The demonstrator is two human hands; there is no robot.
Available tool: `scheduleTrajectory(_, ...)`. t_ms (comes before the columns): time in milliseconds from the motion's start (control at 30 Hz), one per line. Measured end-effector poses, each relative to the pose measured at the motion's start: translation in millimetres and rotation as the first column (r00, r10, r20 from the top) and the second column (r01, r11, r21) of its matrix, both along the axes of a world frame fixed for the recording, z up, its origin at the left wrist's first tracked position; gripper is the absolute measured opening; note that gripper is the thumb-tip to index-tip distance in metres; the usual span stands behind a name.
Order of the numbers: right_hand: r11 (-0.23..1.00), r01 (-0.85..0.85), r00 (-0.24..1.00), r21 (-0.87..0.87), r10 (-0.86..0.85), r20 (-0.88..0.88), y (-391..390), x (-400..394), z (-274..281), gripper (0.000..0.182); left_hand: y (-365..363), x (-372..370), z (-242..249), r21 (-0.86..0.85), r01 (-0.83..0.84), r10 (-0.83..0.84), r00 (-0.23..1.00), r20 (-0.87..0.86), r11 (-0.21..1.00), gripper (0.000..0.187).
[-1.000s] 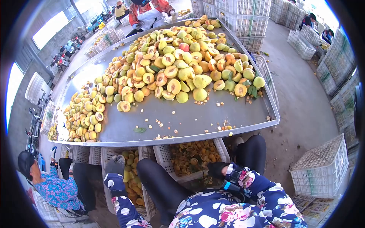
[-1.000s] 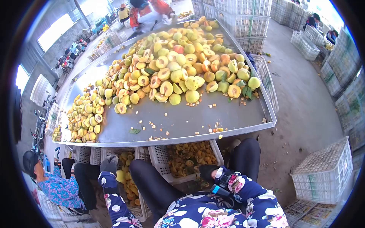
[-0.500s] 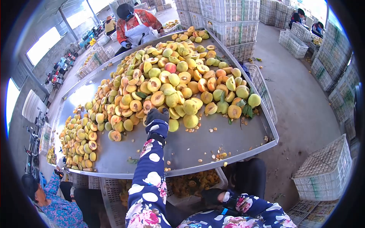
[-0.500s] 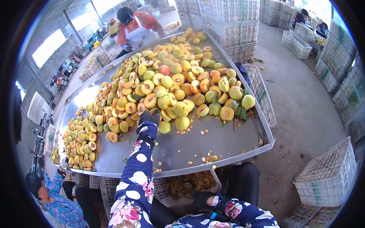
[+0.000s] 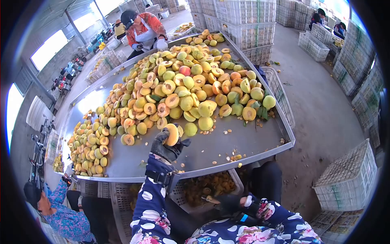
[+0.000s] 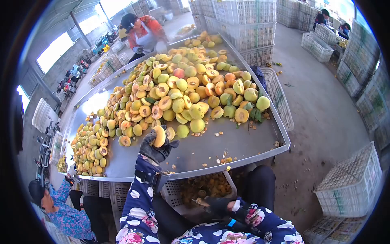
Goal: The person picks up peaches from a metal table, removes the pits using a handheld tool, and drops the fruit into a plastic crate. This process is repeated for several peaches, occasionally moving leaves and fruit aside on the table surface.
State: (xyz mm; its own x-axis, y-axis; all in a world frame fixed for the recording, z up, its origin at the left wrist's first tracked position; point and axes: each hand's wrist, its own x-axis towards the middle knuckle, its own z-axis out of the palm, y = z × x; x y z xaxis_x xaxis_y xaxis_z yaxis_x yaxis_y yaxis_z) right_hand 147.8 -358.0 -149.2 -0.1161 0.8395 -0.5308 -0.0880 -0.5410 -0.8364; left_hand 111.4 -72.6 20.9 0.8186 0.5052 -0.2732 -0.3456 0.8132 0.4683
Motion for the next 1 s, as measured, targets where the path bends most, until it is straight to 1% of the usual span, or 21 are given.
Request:
scheduleTrajectory(33,0.961,0.11,0.944,-0.253,-0.181,-0.277,-0.5,0.0,-9.5,0.04,-7.8,-16.5,2.5,-0.128,0.1,-0.077,0.982,0.173,0.987,0.044)
scheduleTrajectory(67,0.978,0.132,0.96,-0.158,-0.166,-0.227,-2.1,2.9,12.4,0.039,-20.8,-28.8,3.6,-0.079,0.076,-0.061,0.981,0.183,0.994,0.05)
scheduleTrajectory(100,0.987,0.148,0.972,-0.063,-0.157,-0.177,-3.5,12.7,56.1,0.038,-40.6,-38.7,19.4,-0.068,-0.009,0.015,0.996,0.088,0.998,0.053)
scheduleTrajectory(133,0.987,0.143,0.987,0.067,-0.138,-0.077,-3.5,17.9,83.7,0.037,-55.5,-46.9,20.0,-0.086,-0.022,0.034,0.991,0.132,0.996,0.055)
scheduleTrajectory(167,0.973,0.131,0.99,0.19,-0.14,0.035,-3.4,23.1,111.2,0.036,-67.8,-56.2,18.0,-0.105,-0.032,0.051,0.983,0.176,0.994,0.057)
scheduleTrajectory(200,0.938,0.078,0.969,0.337,-0.15,0.194,-3.8,24.9,126.7,0.034,-76.1,-65.1,16.4,-0.121,0.037,-0.008,0.973,0.229,0.992,0.057)
scheduleTrajectory(233,0.885,0.002,0.922,0.465,-0.182,0.343,-5.8,26.0,141.9,0.032,-85.5,-70.4,13.6,-0.113,0.001,0.021,0.981,0.192,0.994,0.057)
scheduleTrajectory(300,0.914,0.007,0.915,0.406,-0.17,0.367,-5.3,23.7,183.4,0.031,-106.3,-73.2,8.7,-0.093,-0.062,0.073,0.99,0.12,0.994,0.056)
scheduleTrajectory(333,0.926,0.012,0.911,0.377,-0.166,0.378,-4.6,19.0,193.8,0.031,-117.1,-72.7,15.7,-0.169,-0.081,0.106,0.984,0.142,0.982,0.05)
scheduleTrajectory(433,0.841,-0.103,0.797,0.532,-0.25,0.55,-2.1,7.6,186.3,0.032,-126.1,-79.0,-18.0,0.106,-0.074,0.056,0.985,0.163,0.992,0.043)
scheduleTrajectory(467,0.842,-0.112,0.78,0.528,-0.255,0.572,-1.0,4.2,187.4,0.031,-127.2,-80.3,-26.1,0.1,-0.052,0.023,0.961,0.275,0.994,0.038)
scheduleTrajectory(600,0.86,-0.13,0.723,0.493,-0.258,0.641,1.1,-6.4,186.8,0.028,-145.9,-78.9,-13.1,0.351,-0.075,0.077,0.997,0.006,0.933,0.036)
scheduleTrajectory(633,0.868,-0.13,0.713,0.479,-0.254,0.654,0.7,-8.1,184.4,0.027,-150.5,-78.3,-8.5,0.412,-0.069,0.103,0.993,-0.06,0.908,0.035)
scheduleTrajectory(700,0.843,-0.158,0.678,0.515,-0.287,0.677,-0.6,-10.1,174.8,0.027,-156.6,-79.5,-4.6,0.526,-0.043,0.167,0.968,-0.189,0.849,0.034)
scheduleTrajectory(733,0.829,-0.173,0.66,0.532,-0.304,0.688,-1.1,-10.2,172.4,0.027,-149.0,-76.3,-22.4,0.854,0.068,0.312,0.914,-0.261,0.515,0.032)
scheduleTrajectory(767,0.846,-0.166,0.656,0.507,-0.289,0.697,-1.4,-11.4,172.7,0.027,-148.3,-76.3,-37.8,0.837,0.029,0.307,0.923,-0.233,0.547,0.032)
scheduleTrajectory(833,0.878,-0.151,0.65,0.454,-0.258,0.715,-0.8,-14.0,174.2,0.027,-151.7,-73.6,-43.7,0.79,-0.023,0.288,0.937,-0.196,0.613,0.033)
scheduleTrajectory(867,0.873,-0.155,0.642,0.463,-0.268,0.719,-0.9,-14.4,174.1,0.027,-152.7,-72.9,-44.6,0.76,-0.038,0.275,0.943,-0.187,0.649,0.034)
scheduleTrajectory(933,0.861,-0.162,0.626,0.482,-0.288,0.725,-1.2,-14.9,173.7,0.026,-153.4,-71.9,-40.3,0.686,-0.028,0.217,0.957,-0.191,0.727,0.035)
scheduleTrajectory(1000,0.881,-0.175,0.609,0.439,-0.253,0.751,-0.5,-14.4,164.8,0.027,-157.2,-72.3,-29.1,0.601,-0.023,0.152,0.975,-0.164,0.799,0.036)
